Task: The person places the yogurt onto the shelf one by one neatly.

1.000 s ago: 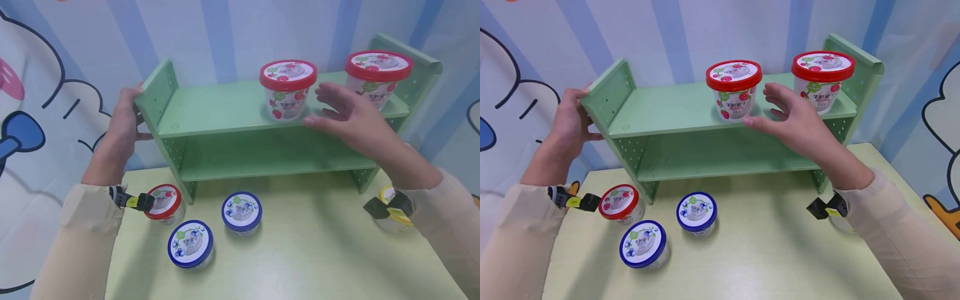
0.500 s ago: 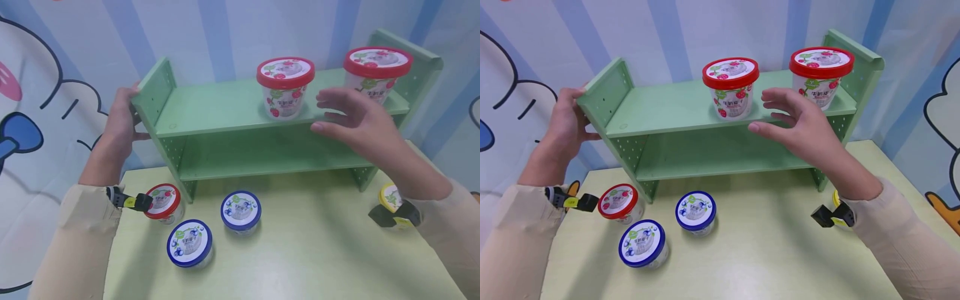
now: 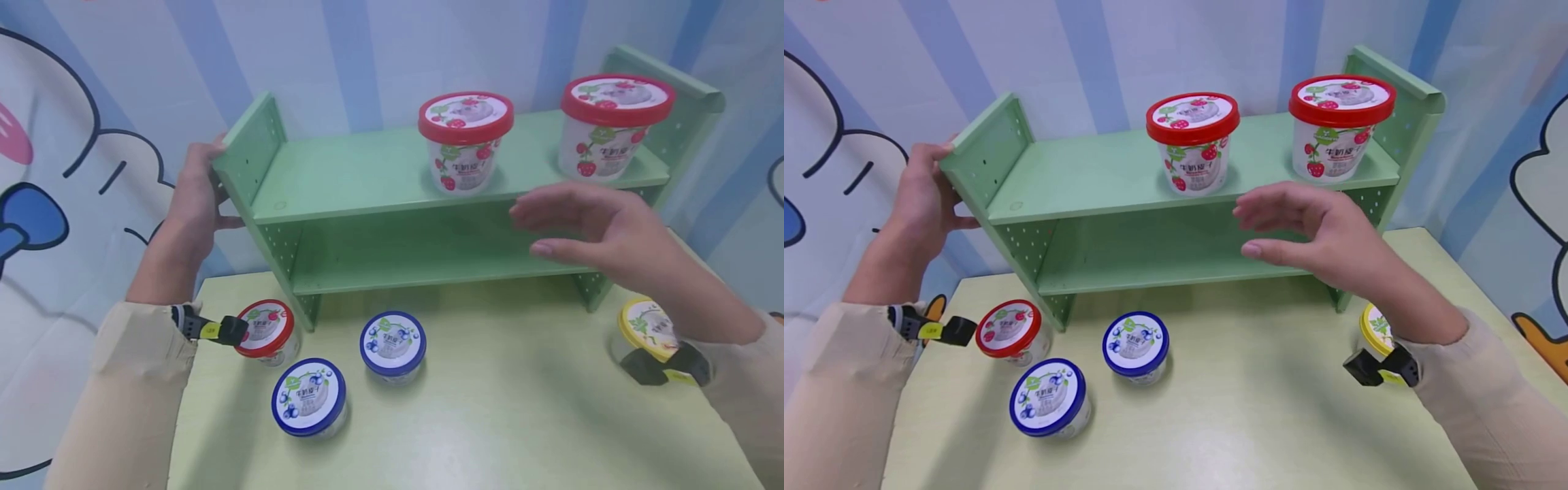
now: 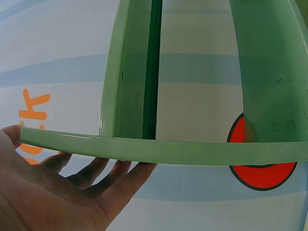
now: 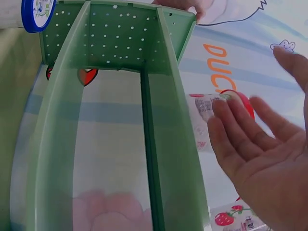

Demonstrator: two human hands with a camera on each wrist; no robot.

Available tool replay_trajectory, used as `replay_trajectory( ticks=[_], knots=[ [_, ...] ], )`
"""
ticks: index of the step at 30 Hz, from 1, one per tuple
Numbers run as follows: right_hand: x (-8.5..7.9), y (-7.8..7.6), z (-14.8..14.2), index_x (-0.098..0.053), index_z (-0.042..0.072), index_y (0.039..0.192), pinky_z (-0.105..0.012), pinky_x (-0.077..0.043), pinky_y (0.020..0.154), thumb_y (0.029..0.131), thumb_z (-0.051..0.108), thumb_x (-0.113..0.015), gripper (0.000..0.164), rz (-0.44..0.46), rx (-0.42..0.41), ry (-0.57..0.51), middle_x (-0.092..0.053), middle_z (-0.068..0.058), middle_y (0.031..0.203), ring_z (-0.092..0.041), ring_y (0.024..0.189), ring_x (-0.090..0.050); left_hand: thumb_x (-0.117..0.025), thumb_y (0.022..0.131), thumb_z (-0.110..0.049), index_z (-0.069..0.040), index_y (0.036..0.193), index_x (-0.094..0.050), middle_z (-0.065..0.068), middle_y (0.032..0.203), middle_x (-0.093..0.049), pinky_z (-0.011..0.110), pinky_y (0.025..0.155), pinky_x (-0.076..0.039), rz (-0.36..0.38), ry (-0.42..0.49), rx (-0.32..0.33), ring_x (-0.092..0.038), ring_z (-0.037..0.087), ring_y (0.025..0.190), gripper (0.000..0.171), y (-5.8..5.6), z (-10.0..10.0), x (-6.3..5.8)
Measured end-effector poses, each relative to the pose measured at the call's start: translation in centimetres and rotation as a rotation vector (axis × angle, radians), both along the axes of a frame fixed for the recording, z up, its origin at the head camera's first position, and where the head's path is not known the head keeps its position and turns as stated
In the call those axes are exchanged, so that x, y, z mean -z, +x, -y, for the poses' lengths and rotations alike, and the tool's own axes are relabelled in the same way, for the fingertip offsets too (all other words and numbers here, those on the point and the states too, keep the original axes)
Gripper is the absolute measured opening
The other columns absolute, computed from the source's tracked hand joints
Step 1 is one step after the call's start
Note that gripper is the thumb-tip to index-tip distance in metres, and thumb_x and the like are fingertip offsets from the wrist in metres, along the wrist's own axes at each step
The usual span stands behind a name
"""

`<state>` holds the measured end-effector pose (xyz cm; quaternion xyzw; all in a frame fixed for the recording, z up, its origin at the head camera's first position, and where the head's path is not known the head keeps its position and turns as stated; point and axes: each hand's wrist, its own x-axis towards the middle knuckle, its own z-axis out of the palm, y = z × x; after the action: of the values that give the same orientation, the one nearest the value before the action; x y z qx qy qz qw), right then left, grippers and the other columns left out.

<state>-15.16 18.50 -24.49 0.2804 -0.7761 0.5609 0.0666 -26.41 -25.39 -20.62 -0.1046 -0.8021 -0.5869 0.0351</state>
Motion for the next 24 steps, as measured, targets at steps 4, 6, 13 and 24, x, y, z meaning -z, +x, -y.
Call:
replay_trajectory(
  ticks=[4, 6, 13, 24],
  knots=[
    [0.7, 0.0, -0.8, -0.059, -0.001, 0.129, -0.025, -0.051, 0.087, 0.083, -0.014, -0.07, 0.049, -0.03, -0.058, 0.047, -0.062, -0.014, 0.122, -0.024, 0.11, -0.061, -0.022, 0.098, -0.054, -0.038, 0.145, -0.043, 0.01, 0.131, -0.055, 0.073, 0.096, -0.031, 0.003, 0.006, -0.007, -0.048, 0.029, 0.126, 0.053, -0.1, -0.1, 0.0],
    [1.0, 0.0, -1.2, -0.058, -0.001, 0.13, -0.024, -0.051, 0.088, 0.082, -0.015, -0.07, 0.051, -0.035, -0.077, 0.053, -0.062, -0.015, 0.123, -0.024, 0.111, -0.06, -0.023, 0.098, -0.054, -0.036, 0.144, -0.044, 0.01, 0.13, -0.056, 0.072, 0.096, -0.031, 0.004, 0.01, -0.01, -0.049, 0.029, 0.124, 0.053, -0.1, -0.1, 0.0],
    [1.8, 0.6, -2.5, -0.055, 0.002, 0.135, -0.025, -0.048, 0.091, 0.081, -0.015, -0.072, 0.059, -0.003, -0.048, 0.083, -0.058, -0.015, 0.13, -0.026, 0.116, -0.057, -0.022, 0.099, -0.053, -0.035, 0.143, -0.045, 0.009, 0.129, -0.057, 0.073, 0.096, -0.03, -0.011, 0.011, -0.003, -0.049, 0.029, 0.124, 0.053, -0.2, 0.0, 0.0],
    [4.3, 0.3, -5.3, -0.045, -0.01, 0.138, -0.023, -0.044, 0.096, 0.075, -0.029, -0.062, 0.068, -0.053, -0.164, -0.106, -0.056, -0.019, 0.131, -0.024, 0.119, -0.055, -0.023, 0.098, -0.053, -0.034, 0.143, -0.046, 0.009, 0.127, -0.058, 0.073, 0.097, -0.03, -0.013, 0.02, -0.005, -0.05, 0.029, 0.124, 0.053, -0.2, 0.0, 0.1]
  ],
)
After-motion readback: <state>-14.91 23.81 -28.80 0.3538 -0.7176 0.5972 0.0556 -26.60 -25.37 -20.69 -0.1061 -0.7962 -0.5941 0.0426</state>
